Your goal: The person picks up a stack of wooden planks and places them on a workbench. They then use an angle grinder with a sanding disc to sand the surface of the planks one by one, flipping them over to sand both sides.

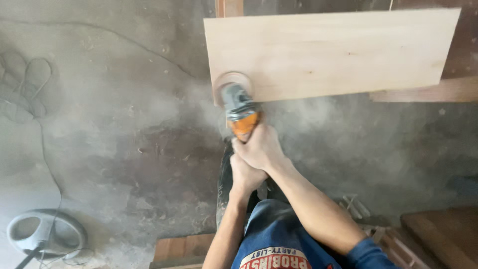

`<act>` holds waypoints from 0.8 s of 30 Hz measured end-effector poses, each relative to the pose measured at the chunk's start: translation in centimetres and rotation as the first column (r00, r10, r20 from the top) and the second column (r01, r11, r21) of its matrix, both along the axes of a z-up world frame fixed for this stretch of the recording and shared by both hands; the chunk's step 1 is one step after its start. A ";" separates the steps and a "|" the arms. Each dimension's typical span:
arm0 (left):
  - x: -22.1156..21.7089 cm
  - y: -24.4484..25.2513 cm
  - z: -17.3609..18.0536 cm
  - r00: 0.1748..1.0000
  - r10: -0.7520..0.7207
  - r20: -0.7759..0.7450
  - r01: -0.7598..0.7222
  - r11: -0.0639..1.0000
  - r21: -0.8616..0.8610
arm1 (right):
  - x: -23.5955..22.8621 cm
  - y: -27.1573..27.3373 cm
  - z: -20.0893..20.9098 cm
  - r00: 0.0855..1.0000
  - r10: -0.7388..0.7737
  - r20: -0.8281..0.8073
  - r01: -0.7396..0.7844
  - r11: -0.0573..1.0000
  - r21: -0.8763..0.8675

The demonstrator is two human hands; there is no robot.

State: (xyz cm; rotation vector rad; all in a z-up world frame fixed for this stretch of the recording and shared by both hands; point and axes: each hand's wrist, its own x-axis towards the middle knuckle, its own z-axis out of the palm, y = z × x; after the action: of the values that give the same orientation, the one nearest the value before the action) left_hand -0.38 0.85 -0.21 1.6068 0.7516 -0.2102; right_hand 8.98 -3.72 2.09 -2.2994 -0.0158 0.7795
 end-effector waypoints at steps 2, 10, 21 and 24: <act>-0.8 0.0 -0.4 0.999 0.050 -0.003 -0.050 0.999 -0.004 | -0.2 0.8 0.0 0.996 0.060 -0.064 -0.061 0.998 -0.014; 1.0 -8.9 -0.9 0.989 -0.144 0.028 0.145 0.988 -0.049 | 1.5 -8.9 0.7 0.989 -0.018 -0.150 -0.001 0.992 -0.125; 9.8 -25.6 -0.7 0.838 -0.543 -0.060 0.530 0.834 -0.154 | 5.6 -30.3 -1.6 0.909 -0.409 0.087 0.417 0.900 -0.126; 12.6 -30.1 -1.1 0.729 -0.681 -0.068 0.672 0.731 -0.116 | 6.7 -36.1 -3.0 0.875 -0.437 0.208 0.465 0.878 -0.114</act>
State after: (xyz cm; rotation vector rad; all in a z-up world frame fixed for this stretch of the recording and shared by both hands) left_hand 12.25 -29.29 -1.36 1.7420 0.1855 -0.8581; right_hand 15.70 -39.85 -0.95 -2.3795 0.5084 0.3416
